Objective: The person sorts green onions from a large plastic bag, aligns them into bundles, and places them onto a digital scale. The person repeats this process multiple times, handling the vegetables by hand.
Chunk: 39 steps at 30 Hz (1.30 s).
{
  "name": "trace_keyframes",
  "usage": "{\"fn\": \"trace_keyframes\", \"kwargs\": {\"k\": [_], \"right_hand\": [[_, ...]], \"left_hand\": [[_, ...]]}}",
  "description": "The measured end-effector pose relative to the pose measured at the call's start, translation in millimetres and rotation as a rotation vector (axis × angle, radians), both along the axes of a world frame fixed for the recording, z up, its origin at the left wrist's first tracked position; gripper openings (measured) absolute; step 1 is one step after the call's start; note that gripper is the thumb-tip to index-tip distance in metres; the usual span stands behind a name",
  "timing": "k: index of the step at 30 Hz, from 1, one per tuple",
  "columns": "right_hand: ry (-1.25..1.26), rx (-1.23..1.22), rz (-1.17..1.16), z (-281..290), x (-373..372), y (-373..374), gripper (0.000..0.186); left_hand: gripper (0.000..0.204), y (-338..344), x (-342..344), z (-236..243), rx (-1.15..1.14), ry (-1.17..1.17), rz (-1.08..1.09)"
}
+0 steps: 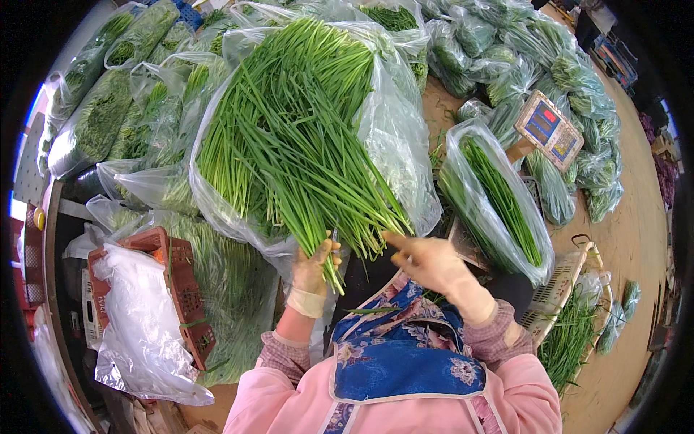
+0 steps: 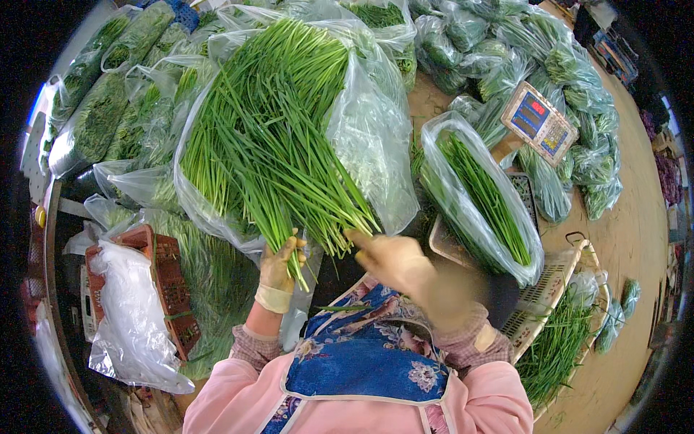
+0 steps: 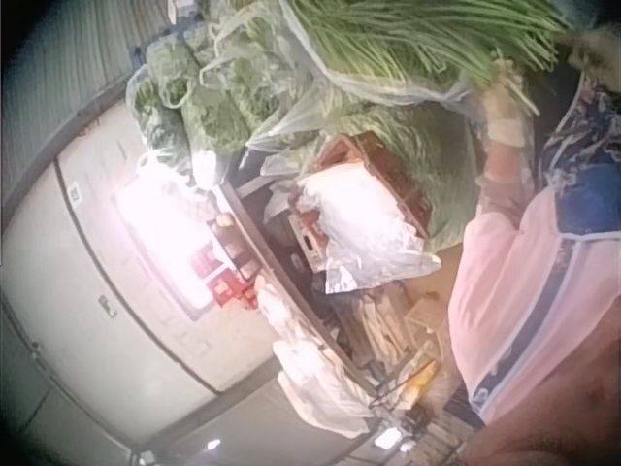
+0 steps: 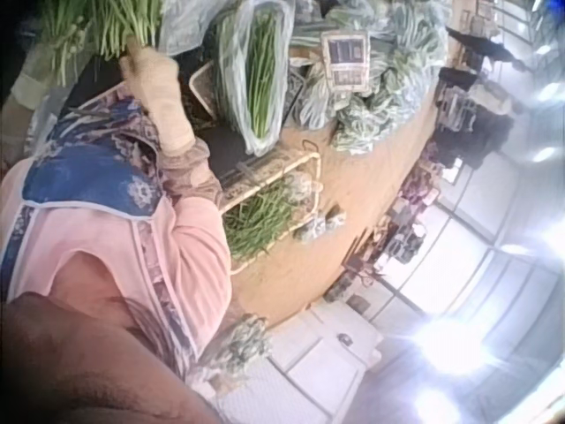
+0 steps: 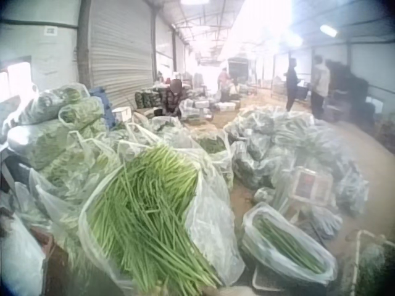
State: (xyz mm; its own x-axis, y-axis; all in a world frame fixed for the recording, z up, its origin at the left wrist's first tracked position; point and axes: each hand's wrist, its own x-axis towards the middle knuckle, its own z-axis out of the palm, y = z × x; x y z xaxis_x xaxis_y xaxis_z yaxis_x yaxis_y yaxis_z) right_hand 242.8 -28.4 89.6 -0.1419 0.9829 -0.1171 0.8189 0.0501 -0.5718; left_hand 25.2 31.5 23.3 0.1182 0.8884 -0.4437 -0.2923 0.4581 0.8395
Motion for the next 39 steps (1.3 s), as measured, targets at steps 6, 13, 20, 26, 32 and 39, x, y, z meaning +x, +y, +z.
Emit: {"fn": "trace_keyframes", "kwargs": {"k": [6, 13, 20, 26, 32, 39], "right_hand": [[0.116, 0.097, -0.041, -9.4, 7.7, -1.9, 0.014], [1.062, -0.534, -0.274, -10.7, 48.5, -64.4, 0.010], [0.257, -0.561, 0.147, -33.6, 69.8, -80.4, 0.015], [-0.389, -0.323, 0.123, -69.8, 70.5, -91.9, 0.016], [0.204, 0.029, -0.314, -24.2, 37.3, -8.8, 0.041], [-0.090, 0.350, 0.025, -43.9, -62.5, 40.9, 0.038]], "left_hand": [[0.028, 4.3, -8.4, -3.7, 0.012, -0.029, 0.002], [0.030, 0.8, -14.2, -15.9, -0.067, -0.083, 0.007], [0.032, 5.4, -14.8, -28.2, 0.038, -0.048, 0.037], [0.035, 1.0, -7.2, -34.6, -0.038, -0.132, 0.060], [0.039, 3.5, -2.2, -24.3, -0.076, -0.170, 0.032], [0.046, 1.1, 13.6, 0.2, -0.022, -0.491, -0.062]]}}
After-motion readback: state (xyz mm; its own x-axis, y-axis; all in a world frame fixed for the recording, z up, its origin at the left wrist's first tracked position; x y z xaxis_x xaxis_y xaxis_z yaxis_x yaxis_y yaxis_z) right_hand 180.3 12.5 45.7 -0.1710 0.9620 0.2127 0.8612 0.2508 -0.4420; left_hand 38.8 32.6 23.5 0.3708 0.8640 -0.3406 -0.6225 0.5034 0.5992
